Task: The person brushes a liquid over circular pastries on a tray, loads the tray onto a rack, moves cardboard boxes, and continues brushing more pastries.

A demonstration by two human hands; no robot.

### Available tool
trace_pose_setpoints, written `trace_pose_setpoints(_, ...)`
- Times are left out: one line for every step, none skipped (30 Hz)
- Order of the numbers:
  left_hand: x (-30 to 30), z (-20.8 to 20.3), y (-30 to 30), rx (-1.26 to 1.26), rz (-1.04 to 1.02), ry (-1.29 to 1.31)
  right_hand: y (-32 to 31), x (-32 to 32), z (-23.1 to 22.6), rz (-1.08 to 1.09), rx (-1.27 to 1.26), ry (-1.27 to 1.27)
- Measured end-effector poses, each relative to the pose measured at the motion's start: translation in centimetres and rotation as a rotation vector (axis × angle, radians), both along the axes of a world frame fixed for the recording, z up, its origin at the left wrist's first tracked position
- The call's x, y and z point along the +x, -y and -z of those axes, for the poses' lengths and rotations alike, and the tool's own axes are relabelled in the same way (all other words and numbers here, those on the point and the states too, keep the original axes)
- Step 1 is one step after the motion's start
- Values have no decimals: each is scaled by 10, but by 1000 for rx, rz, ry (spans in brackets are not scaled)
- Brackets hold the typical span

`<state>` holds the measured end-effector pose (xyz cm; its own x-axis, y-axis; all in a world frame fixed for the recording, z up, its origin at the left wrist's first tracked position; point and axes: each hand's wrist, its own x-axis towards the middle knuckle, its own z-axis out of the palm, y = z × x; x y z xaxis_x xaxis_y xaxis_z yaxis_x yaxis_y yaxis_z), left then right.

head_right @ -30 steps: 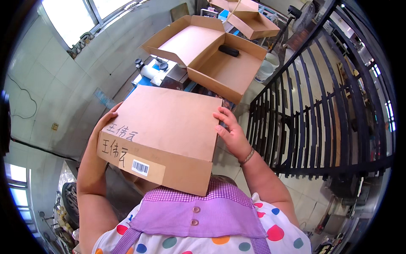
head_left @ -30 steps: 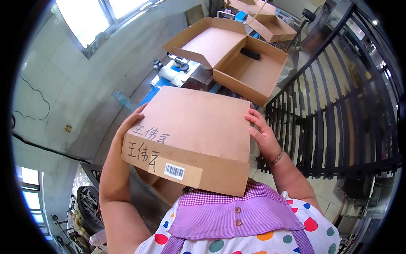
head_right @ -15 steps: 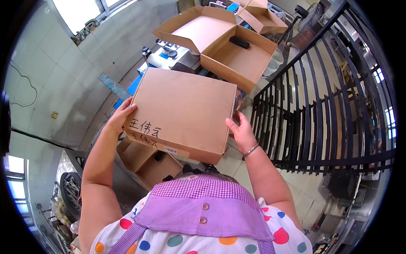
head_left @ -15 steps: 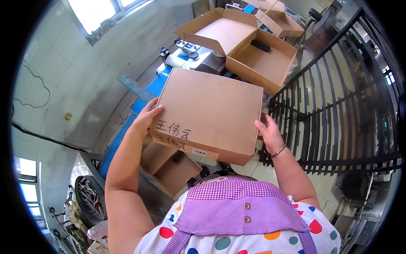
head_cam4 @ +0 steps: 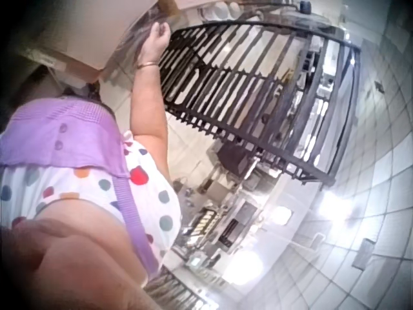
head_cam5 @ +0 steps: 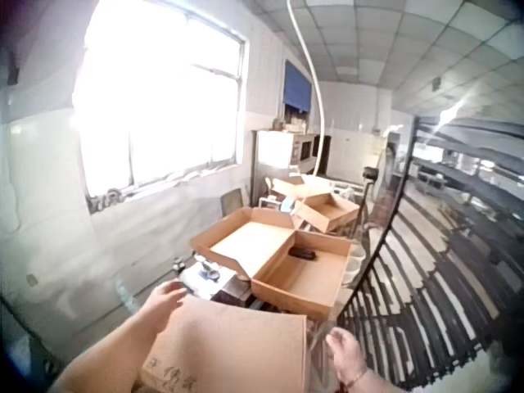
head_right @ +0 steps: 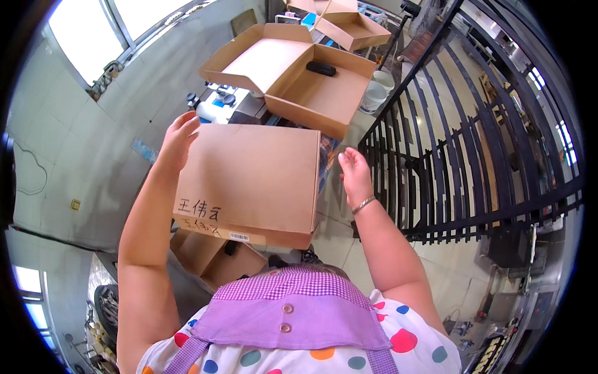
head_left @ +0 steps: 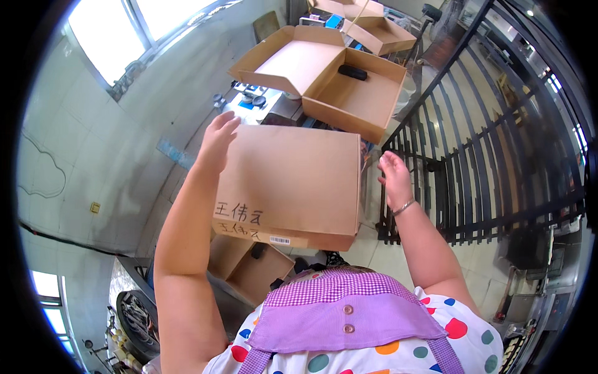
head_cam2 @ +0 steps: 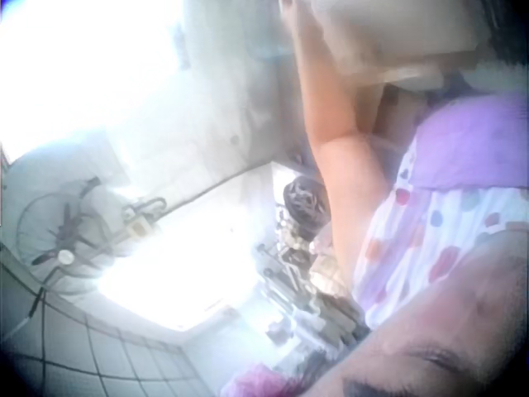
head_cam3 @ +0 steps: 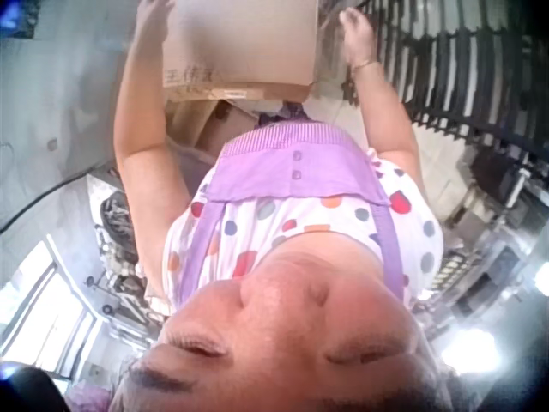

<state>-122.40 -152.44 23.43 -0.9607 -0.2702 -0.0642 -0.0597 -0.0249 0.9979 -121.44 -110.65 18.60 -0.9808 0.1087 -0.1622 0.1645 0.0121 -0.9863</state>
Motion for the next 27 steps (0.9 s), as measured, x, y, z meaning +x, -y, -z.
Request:
trace_pose_setpoints(-16,-2,-14,93,13,1,-5,-11,-2,60,12,5)
trace_pose_setpoints(-32,-4,-27,188,0,43,-9,-24,-4,83,-5,3)
trace_pose_setpoints(-47,-4,-40,222,-39,85,-13,-35,-6,116,-19,17)
trace_pose_setpoints(-63,-3,-52,255,-78,125,-17,-46,-7,149,-35,31)
trace_pose_setpoints(-79,-1,-63,287,-118,165,-20,-58,-9,146,-64,70)
trace_pose_setpoints(-96,2,-74,319,-206,222,-22,-68,-9,141,-92,109)
trace_pose_setpoints(-110,5,-80,339,-226,242,-23,-79,-10,129,-121,155)
trace_pose_setpoints(-124,8,-84,400,-300,276,-24,-88,-9,100,-160,180)
trace_pose_setpoints(-137,13,-89,462,-379,310,-24,-98,-9,78,-205,221)
trace_pose_setpoints(-144,18,-87,471,-334,248,-24,-106,-8,34,-212,209)
trace_pose_setpoints(-156,22,-90,525,-402,249,-24,-114,-7,16,-215,224)
trace_pose_setpoints(-165,26,-89,584,-425,250,-22,-121,-5,51,-234,243)
trace_pose_setpoints(-172,29,-87,636,-446,254,-22,-126,-3,48,-285,259)
trace_pose_setpoints(-179,30,-87,689,-488,246,-21,-131,-1,52,-289,267)
trace_pose_setpoints(-181,32,-83,749,-380,191,-21,-133,1,52,-294,295)
trace_pose_setpoints(-187,31,-81,720,-401,186,-20,-136,2,46,-310,259)
trace_pose_setpoints(-191,28,-78,688,-427,184,-20,-137,5,42,-326,223)
trace_pose_setpoints(-193,26,-75,654,-429,176,-20,-138,7,40,-340,205)
trace_pose_setpoints(-195,23,-72,618,-426,164,-20,-139,9,42,-365,167)
trace_pose_setpoints(-197,20,-69,582,-436,162,-20,-139,12,47,-387,140)
trace_pose_setpoints(-198,18,-68,528,-452,224,-20,-139,14,46,-404,126)
trace_pose_setpoints(-197,17,-67,473,-480,301,-20,-139,17,50,-409,104)
trace_pose_setpoints(-198,18,-68,418,-506,377,-20,-140,19,50,-409,98)
trace_pose_setpoints(-199,21,-68,477,-484,423,-20,-141,22,59,-412,96)
trace_pose_setpoints(-199,24,-69,497,-392,432,-21,-141,23,57,-411,77)
trace_pose_setpoints(-200,30,-71,578,-360,372,-21,-142,25,63,-414,63)
trace_pose_setpoints(-202,35,-73,666,-350,327,-21,-142,26,65,-413,78)
